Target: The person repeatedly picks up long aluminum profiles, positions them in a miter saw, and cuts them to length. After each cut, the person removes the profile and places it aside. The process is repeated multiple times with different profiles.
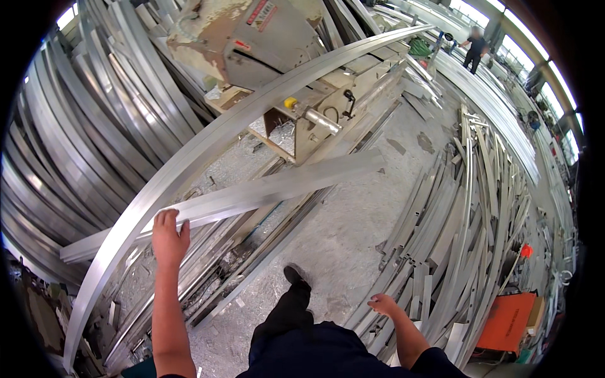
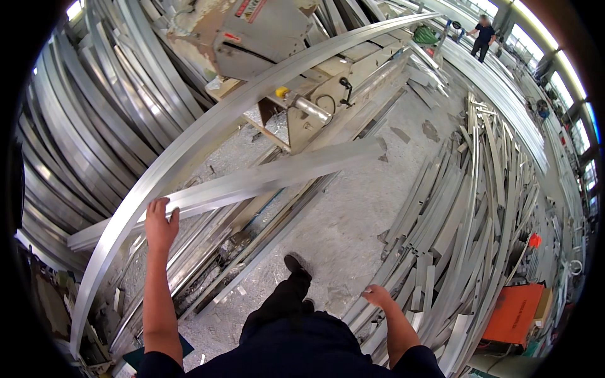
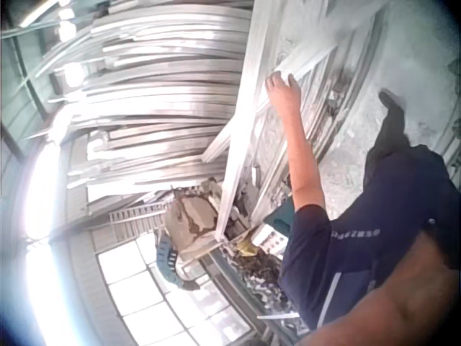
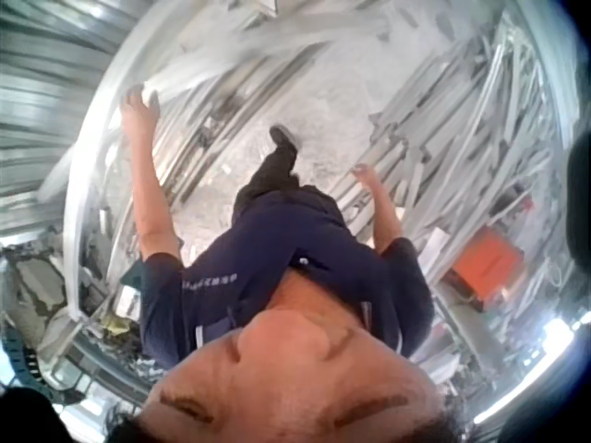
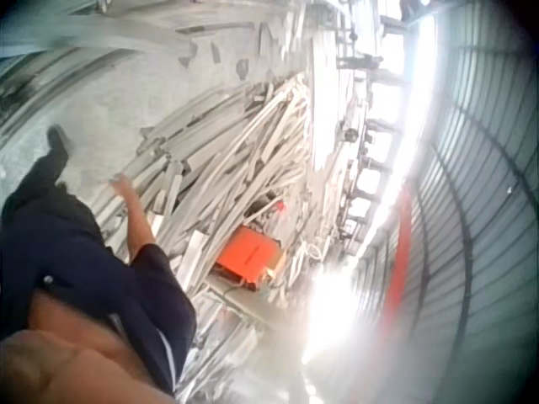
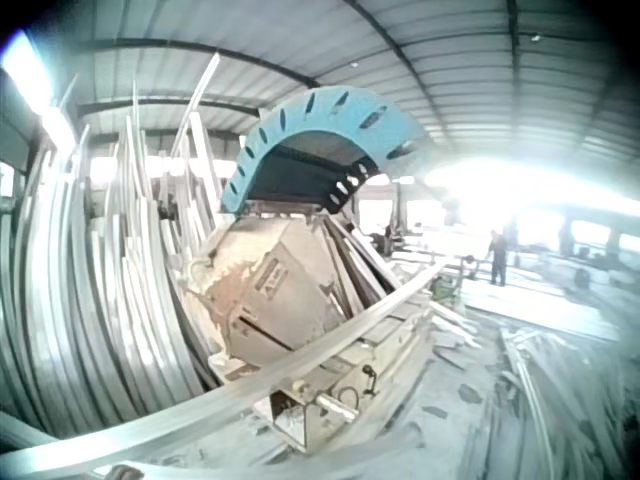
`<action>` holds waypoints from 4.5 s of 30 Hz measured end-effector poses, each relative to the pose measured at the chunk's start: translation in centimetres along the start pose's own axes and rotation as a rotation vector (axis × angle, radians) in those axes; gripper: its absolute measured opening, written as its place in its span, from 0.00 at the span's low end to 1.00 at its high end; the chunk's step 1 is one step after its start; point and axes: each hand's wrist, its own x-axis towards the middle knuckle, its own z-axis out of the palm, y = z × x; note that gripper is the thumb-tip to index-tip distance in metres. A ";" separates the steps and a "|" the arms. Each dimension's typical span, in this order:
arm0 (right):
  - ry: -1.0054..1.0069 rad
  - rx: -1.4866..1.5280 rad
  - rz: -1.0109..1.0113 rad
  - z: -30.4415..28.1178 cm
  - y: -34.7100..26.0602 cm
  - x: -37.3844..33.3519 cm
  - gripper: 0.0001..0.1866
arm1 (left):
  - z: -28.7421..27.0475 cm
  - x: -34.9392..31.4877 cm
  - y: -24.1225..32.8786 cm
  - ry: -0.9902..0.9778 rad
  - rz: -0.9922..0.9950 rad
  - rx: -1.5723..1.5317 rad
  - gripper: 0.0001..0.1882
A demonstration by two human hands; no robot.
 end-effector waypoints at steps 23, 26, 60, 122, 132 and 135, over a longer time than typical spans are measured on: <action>0.270 -0.299 -0.434 -40.4 -30.2 38.7 0.20 | 17.5 19.2 -1.7 -0.290 -0.493 0.263 0.51; 0.313 -0.537 -0.923 -40.6 -28.4 48.5 0.22 | 17.2 23.2 0.1 -0.379 -0.536 0.395 0.55; 0.538 -0.284 -0.720 -41.8 -38.3 60.1 0.30 | 16.1 15.1 -8.3 -0.395 -0.457 0.404 0.61; 0.383 0.620 -0.645 -44.6 -49.7 53.5 0.06 | 17.5 17.1 -5.7 -0.367 -0.401 0.525 0.54; 0.358 0.601 -0.670 -43.7 -49.7 52.2 0.09 | 15.9 16.7 -5.5 -0.371 -0.416 0.531 0.56; 0.400 0.554 -0.671 -43.3 -49.7 51.2 0.09 | 15.1 16.5 -5.8 -0.380 -0.414 0.528 0.56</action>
